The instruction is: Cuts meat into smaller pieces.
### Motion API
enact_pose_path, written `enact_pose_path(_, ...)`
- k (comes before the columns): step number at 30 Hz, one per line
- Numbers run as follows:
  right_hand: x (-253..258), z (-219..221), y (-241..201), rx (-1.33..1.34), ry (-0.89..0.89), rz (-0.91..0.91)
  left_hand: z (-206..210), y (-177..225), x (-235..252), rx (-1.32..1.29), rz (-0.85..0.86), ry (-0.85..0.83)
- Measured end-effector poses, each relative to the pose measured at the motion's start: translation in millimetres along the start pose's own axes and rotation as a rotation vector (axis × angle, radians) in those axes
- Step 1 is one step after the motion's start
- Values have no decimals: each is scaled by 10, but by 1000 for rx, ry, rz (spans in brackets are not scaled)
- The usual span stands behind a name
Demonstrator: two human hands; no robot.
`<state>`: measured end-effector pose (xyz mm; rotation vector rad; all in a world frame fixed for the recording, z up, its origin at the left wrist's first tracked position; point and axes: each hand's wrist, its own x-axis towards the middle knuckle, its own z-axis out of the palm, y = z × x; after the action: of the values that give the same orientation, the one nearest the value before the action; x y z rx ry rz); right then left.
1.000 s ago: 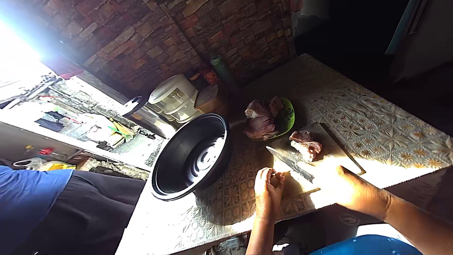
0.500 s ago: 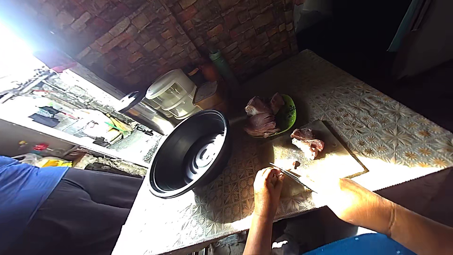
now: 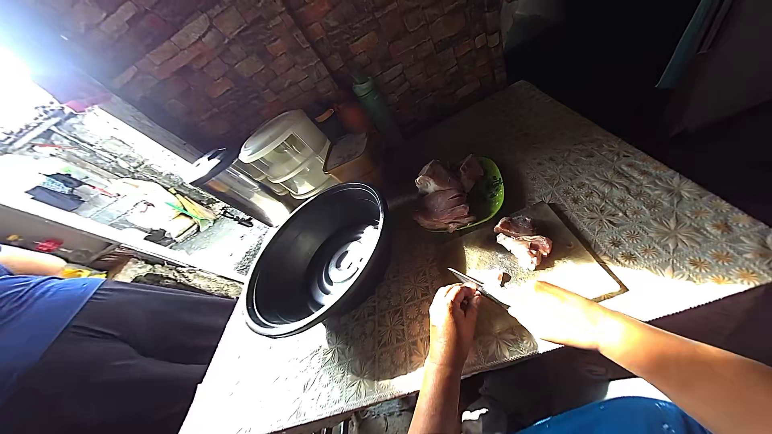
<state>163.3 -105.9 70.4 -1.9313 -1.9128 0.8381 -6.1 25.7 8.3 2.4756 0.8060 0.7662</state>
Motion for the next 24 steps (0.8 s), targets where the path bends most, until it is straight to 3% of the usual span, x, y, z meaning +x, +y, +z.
enact_pose_path(6,255,13,5,32,-19,-28,37,35,-10,27,-8,64)
enact_pose_path(15,-393,87,-26,-45,-22,75,120,-6,14,61,29,155)
enact_pose_path(21,79,54,-190,-53,-90,145,128,8,-67,-68,105,128)
enact_pose_path(24,129,77,-159,-46,-67,127,-1,12,-56,-237,91,226)
